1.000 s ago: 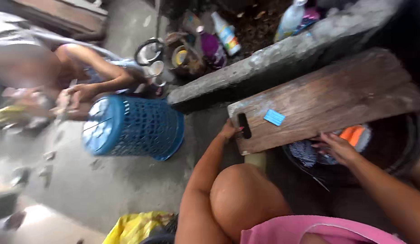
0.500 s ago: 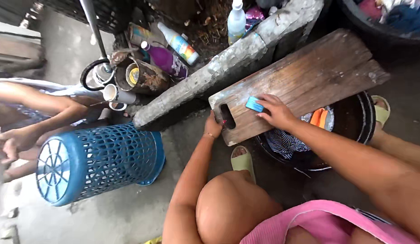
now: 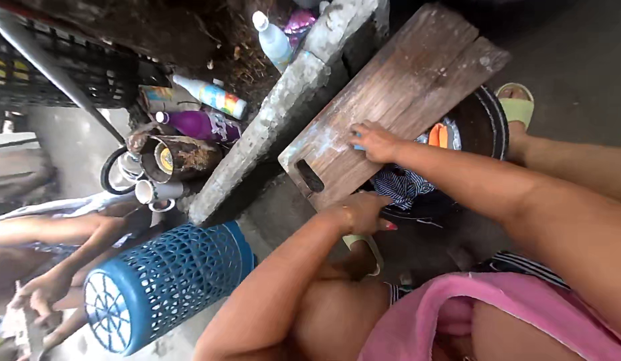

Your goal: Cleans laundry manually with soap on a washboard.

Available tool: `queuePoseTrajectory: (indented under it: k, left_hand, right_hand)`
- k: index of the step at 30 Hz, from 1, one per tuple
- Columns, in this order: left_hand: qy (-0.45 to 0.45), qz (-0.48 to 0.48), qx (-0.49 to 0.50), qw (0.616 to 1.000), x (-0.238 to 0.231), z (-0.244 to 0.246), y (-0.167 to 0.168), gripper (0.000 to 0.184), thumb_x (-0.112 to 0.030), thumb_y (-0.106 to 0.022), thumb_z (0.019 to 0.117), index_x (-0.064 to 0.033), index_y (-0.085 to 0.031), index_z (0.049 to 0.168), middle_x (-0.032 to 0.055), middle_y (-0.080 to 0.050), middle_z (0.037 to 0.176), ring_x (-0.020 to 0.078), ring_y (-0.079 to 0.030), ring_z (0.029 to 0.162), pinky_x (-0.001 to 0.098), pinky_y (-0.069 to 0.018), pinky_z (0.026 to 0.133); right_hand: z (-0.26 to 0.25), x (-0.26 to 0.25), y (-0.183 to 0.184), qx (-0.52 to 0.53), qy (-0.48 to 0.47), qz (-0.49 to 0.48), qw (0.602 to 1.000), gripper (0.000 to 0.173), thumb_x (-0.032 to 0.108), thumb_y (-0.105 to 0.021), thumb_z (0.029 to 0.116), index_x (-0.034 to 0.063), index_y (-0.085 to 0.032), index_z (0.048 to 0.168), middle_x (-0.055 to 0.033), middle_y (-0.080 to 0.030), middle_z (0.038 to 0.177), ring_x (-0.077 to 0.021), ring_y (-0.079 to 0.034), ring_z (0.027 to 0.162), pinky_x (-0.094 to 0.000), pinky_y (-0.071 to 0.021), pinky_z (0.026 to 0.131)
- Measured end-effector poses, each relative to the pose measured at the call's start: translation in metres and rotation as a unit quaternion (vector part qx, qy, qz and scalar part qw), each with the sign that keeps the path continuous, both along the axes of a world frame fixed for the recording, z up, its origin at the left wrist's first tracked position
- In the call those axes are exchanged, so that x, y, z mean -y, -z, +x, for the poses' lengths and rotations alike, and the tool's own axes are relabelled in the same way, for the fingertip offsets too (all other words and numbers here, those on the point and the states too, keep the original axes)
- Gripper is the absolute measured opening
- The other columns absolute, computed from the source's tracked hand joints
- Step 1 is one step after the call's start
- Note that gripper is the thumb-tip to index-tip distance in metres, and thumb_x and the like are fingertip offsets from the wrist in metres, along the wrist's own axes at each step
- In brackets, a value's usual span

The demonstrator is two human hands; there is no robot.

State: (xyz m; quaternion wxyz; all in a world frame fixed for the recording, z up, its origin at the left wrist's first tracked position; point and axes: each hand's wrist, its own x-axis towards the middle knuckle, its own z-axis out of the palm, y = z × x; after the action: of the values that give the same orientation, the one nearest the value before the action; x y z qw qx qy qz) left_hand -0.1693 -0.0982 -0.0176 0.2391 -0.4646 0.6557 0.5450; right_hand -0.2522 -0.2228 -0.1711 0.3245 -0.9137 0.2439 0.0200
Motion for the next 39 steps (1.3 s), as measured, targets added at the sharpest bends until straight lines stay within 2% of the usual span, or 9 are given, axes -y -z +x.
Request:
queuePoseTrajectory:
  k: [4,7,12,15,17,20,28,33,39]
  left_hand:
    - [-0.064,0.050,0.045,0.996,0.015,-0.073,0.097,0.087,-0.049,-0.060,0.1004,-0.0058,-0.019,0.163,0.0295,-0.027,0.162,0.0437,-0.037,0.146,0.0621,-0.0348,0.116]
    - [-0.145,0.077,0.110,0.980,0.014,-0.103,0.172,0.103,-0.059,-0.059,0.0972,0.0002,-0.006,0.163,0.0368,-0.004,0.165,0.0544,-0.019,0.150,0.0662,-0.0273,0.118]
    - [-0.202,-0.001,0.180,0.963,0.008,-0.099,0.234,0.118,-0.048,-0.081,0.0830,-0.0117,-0.006,0.166,0.0286,0.009,0.168,0.0530,0.000,0.154,0.0781,-0.0111,0.115]
    - [-0.228,-0.066,0.180,0.955,0.013,-0.061,0.240,0.082,-0.027,-0.072,0.0927,-0.0137,-0.030,0.162,0.0233,-0.036,0.161,0.0444,-0.035,0.147,0.0664,-0.0309,0.117]
    - [-0.310,-0.057,0.200,0.928,0.026,-0.052,0.216,0.049,-0.023,-0.052,0.1062,-0.0026,-0.047,0.150,0.0229,-0.049,0.152,0.0366,-0.044,0.144,0.0526,-0.0314,0.121]
    - [-0.382,0.056,0.216,0.897,0.063,-0.052,0.172,0.040,-0.015,-0.046,0.1093,0.0046,-0.052,0.144,0.0227,-0.050,0.151,0.0299,-0.046,0.143,0.0426,-0.0338,0.119]
    - [-0.159,-0.001,0.181,0.971,0.026,-0.063,0.249,0.067,-0.024,-0.060,0.0985,0.0063,-0.035,0.154,0.0298,-0.040,0.155,0.0434,-0.039,0.145,0.0610,-0.0326,0.118]
    - [-0.166,-0.036,0.182,0.968,-0.001,-0.109,0.260,0.080,-0.006,-0.055,0.0976,-0.0008,-0.009,0.163,0.0375,0.004,0.164,0.0528,-0.003,0.154,0.0632,-0.0139,0.124]
    - [-0.069,0.033,0.152,0.985,-0.003,-0.104,0.222,0.068,-0.010,-0.047,0.1048,-0.0022,-0.013,0.163,0.0339,-0.005,0.166,0.0529,-0.023,0.150,0.0597,-0.0352,0.117]
  right_hand:
    - [-0.053,0.038,0.004,0.017,0.118,0.078,0.990,0.057,0.007,-0.086,0.0653,0.0098,-0.069,0.120,-0.0210,-0.055,0.133,-0.0423,-0.052,0.124,-0.0584,-0.0455,0.103]
    - [-0.113,0.045,-0.009,0.132,0.159,0.374,0.904,0.047,-0.005,-0.074,0.0754,0.0024,-0.066,0.121,-0.0148,-0.066,0.122,-0.0248,-0.065,0.104,-0.0430,-0.0551,0.089]
    - [-0.191,0.003,0.046,0.049,0.128,0.661,0.738,0.042,0.025,-0.047,0.0938,0.0053,-0.060,0.129,-0.0132,-0.072,0.119,-0.0213,-0.071,0.090,-0.0342,-0.0581,0.067]
    - [-0.178,-0.041,0.086,-0.072,0.194,0.582,0.786,0.028,0.011,-0.062,0.0980,0.0052,-0.060,0.126,-0.0079,-0.070,0.104,-0.0139,-0.063,0.078,-0.0309,-0.0521,0.066]
    - [-0.158,-0.061,0.103,-0.112,0.170,0.437,0.876,0.048,0.008,-0.073,0.0918,0.0035,-0.058,0.137,-0.0174,-0.065,0.124,-0.0281,-0.063,0.110,-0.0455,-0.0502,0.098]
    - [-0.138,-0.066,0.125,-0.103,0.134,0.317,0.933,0.061,0.014,-0.073,0.0925,0.0065,-0.049,0.149,-0.0262,-0.047,0.149,-0.0422,-0.048,0.138,-0.0571,-0.0385,0.115]
    - [-0.143,-0.004,0.136,-0.144,0.335,0.123,0.923,0.045,0.017,-0.070,0.0939,0.0003,-0.062,0.135,-0.0303,-0.042,0.152,-0.0474,-0.042,0.141,-0.0611,-0.0394,0.113]
    - [-0.142,-0.015,0.123,-0.128,0.276,0.109,0.946,0.046,0.013,-0.068,0.0956,-0.0006,-0.058,0.138,-0.0296,-0.048,0.147,-0.0470,-0.046,0.138,-0.0616,-0.0428,0.110]
    - [-0.160,-0.058,0.109,-0.308,0.142,0.172,0.925,0.054,0.009,-0.058,0.0969,-0.0020,-0.044,0.148,-0.0269,-0.046,0.151,-0.0488,-0.041,0.140,-0.0666,-0.0389,0.108]
